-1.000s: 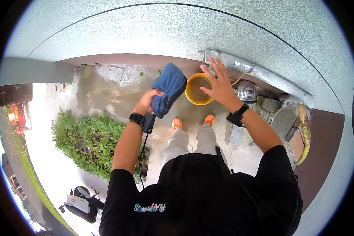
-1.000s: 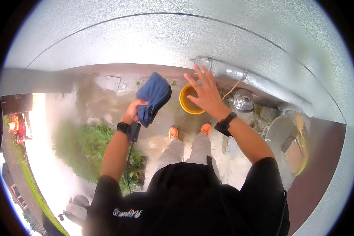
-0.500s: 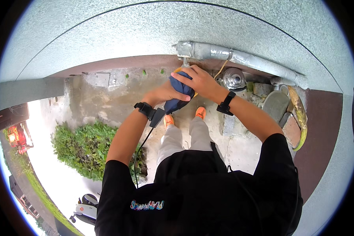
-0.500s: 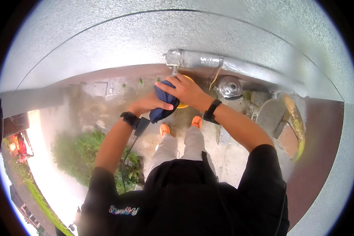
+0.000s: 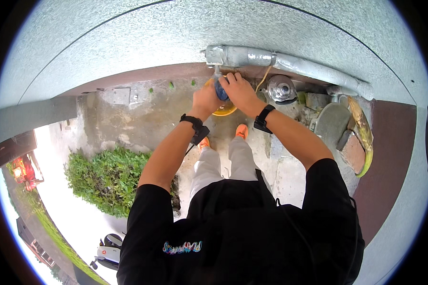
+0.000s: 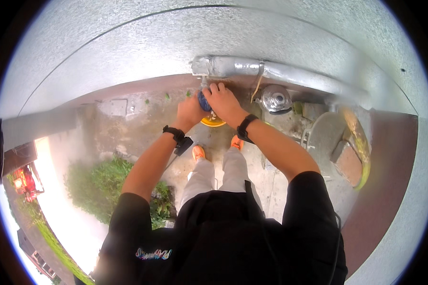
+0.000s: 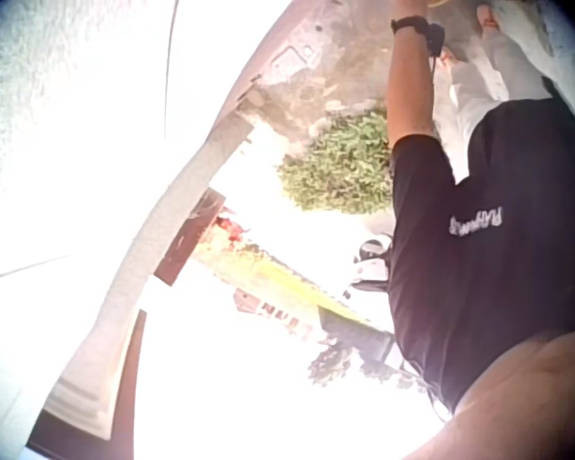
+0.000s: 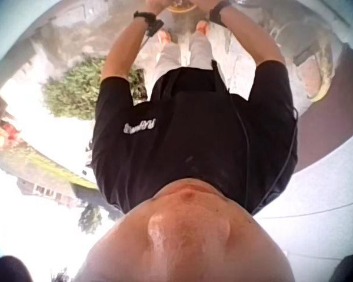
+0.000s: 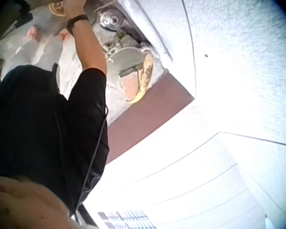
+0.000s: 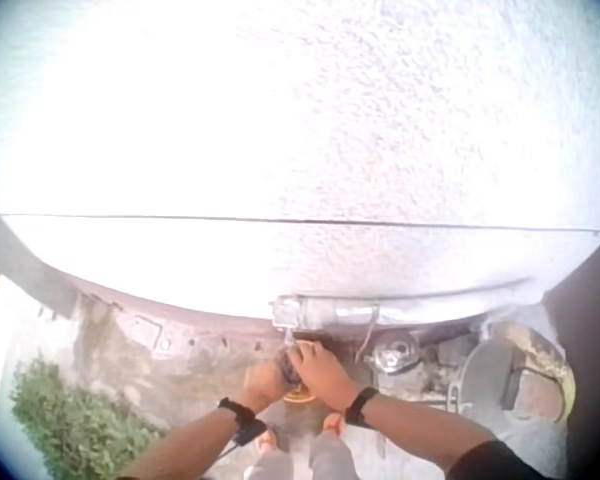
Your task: The person washes a blue cloth in a yellow bucket under an outdoor tap, wrings it out, and then walks into a storage room to pick up and flatten a cardboard box by hand.
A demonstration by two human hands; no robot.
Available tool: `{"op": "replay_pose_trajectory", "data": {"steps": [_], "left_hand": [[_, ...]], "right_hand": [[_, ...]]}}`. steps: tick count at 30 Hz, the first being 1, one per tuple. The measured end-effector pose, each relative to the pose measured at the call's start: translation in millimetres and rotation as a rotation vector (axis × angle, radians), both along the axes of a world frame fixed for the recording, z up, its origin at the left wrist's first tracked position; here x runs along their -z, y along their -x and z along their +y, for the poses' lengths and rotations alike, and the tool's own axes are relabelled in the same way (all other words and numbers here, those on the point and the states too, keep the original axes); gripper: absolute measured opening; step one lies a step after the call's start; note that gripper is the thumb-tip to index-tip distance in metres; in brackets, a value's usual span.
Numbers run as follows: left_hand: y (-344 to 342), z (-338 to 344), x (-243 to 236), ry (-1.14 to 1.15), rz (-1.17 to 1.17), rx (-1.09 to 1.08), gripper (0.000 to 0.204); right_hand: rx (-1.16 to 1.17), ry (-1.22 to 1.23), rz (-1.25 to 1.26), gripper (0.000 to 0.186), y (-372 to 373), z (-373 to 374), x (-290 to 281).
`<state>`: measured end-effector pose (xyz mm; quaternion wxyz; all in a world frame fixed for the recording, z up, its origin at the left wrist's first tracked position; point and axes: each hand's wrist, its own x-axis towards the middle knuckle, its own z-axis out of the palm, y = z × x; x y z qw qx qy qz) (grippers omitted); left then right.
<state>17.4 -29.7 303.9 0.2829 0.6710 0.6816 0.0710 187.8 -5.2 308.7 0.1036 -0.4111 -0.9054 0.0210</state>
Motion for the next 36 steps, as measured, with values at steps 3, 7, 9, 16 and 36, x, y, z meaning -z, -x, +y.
{"op": "replay_pose_trajectory", "data": {"steps": [3,7,9,16,36], "left_hand": [[-7.2,4.5,0.6,-0.027,0.014,0.027,0.059],[-4.5,1.3,-7.7,-0.037,-0.036,0.017,0.063],[-2.1,-7.4,-17.9,-0.039,-0.070,-0.015,0.065],[55.9,-85.0,-64.7,-0.250,-0.251,-0.128,0.094],[386.5,-641.7,-168.9,-0.490,0.283,-1.153,0.108]], "right_hand": [[0.024,-0.017,0.019,0.042,-9.0,1.5,-0.2],[0.007,0.001,0.062,0.045,-11.6,1.5,-15.3],[-0.010,0.026,0.052,0.047,-9.2,-0.9,-24.5],[-0.232,0.086,0.112,0.061,48.4,-24.8,-67.4],[-1.250,0.140,0.245,0.061,551.2,-483.8,-169.3]]}}
